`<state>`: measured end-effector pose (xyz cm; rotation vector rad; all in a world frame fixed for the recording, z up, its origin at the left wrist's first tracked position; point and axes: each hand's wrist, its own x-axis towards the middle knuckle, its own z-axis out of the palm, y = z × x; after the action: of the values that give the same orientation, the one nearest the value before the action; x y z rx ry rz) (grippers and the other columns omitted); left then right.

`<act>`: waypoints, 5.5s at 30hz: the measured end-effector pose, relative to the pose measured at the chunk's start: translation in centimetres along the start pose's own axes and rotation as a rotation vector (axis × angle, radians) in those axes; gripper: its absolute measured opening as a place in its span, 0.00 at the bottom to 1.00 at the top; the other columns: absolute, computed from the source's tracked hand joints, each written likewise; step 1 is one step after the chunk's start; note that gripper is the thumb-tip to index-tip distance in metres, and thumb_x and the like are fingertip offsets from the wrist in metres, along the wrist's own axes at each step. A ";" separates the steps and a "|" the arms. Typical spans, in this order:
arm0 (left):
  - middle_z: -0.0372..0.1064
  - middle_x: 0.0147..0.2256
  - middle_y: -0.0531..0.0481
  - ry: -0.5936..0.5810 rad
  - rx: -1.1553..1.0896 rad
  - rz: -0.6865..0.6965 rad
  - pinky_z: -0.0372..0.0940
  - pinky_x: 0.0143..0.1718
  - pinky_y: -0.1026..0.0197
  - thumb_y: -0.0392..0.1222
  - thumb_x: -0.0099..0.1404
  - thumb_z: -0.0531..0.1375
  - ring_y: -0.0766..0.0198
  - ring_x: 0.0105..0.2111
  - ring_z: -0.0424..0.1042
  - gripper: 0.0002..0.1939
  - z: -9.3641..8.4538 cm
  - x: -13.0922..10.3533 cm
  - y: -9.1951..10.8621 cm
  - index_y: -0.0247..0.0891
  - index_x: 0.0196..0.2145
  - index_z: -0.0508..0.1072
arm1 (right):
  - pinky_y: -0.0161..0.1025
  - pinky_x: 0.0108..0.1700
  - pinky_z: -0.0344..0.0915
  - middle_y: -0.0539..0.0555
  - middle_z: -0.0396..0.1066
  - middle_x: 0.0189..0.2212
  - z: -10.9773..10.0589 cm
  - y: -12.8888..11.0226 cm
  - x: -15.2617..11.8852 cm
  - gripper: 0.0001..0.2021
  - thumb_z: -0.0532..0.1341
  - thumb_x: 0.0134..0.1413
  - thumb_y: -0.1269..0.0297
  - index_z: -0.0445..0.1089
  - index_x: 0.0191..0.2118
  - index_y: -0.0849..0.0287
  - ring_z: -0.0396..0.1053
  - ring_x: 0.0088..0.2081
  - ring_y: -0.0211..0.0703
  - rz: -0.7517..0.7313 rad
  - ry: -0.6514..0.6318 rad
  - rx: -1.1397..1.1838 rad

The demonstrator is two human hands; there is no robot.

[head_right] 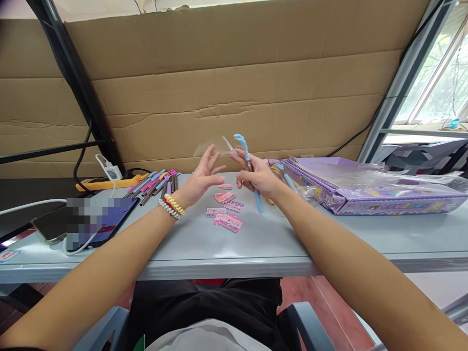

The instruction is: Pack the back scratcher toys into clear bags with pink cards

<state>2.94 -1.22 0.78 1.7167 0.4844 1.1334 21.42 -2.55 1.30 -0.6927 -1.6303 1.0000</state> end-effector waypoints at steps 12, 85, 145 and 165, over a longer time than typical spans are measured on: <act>0.63 0.55 0.46 0.368 0.303 0.177 0.63 0.49 0.59 0.34 0.56 0.57 0.60 0.50 0.66 0.26 -0.5 0.8 -0.5 0.41 0.54 0.65 | 0.29 0.10 0.53 0.58 0.62 0.56 0.7 0.8 0.2 0.27 0.62 0.43 0.71 0.64 0.53 0.53 0.66 0.19 0.30 0.044 0.000 -0.340; 0.65 0.25 0.53 0.027 0.185 -0.286 0.62 0.23 0.66 0.40 0.58 0.60 0.72 0.21 0.66 0.09 -0.4 -0.1 0.4 0.35 0.26 0.64 | 0.33 0.20 0.51 0.46 0.59 0.15 0.0 1.2 0.4 0.05 0.60 0.43 0.67 0.71 0.29 0.61 0.55 0.18 0.31 0.031 -0.046 -0.522; 0.71 0.27 0.49 0.249 0.056 -0.119 0.60 0.19 0.68 0.45 0.61 0.55 0.70 0.20 0.69 0.09 -0.5 0.3 0.5 0.35 0.31 0.66 | 0.36 0.26 0.49 0.47 0.56 0.14 0.2 1.1 0.3 0.28 0.47 0.55 0.40 0.70 0.27 0.61 0.54 0.19 0.34 0.069 -0.148 -0.767; 0.70 0.25 0.50 0.277 0.108 -0.078 0.59 0.19 0.68 0.43 0.60 0.55 0.72 0.19 0.66 0.08 -0.5 0.2 0.7 0.35 0.28 0.65 | 0.35 0.26 0.50 0.50 0.63 0.20 0.0 1.4 0.3 0.28 0.48 0.54 0.40 0.69 0.26 0.61 0.55 0.21 0.34 0.058 -0.175 -0.725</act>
<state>2.49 -1.13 1.49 1.6241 0.7898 1.3146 21.23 -1.60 0.26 -1.1565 -2.1570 0.4942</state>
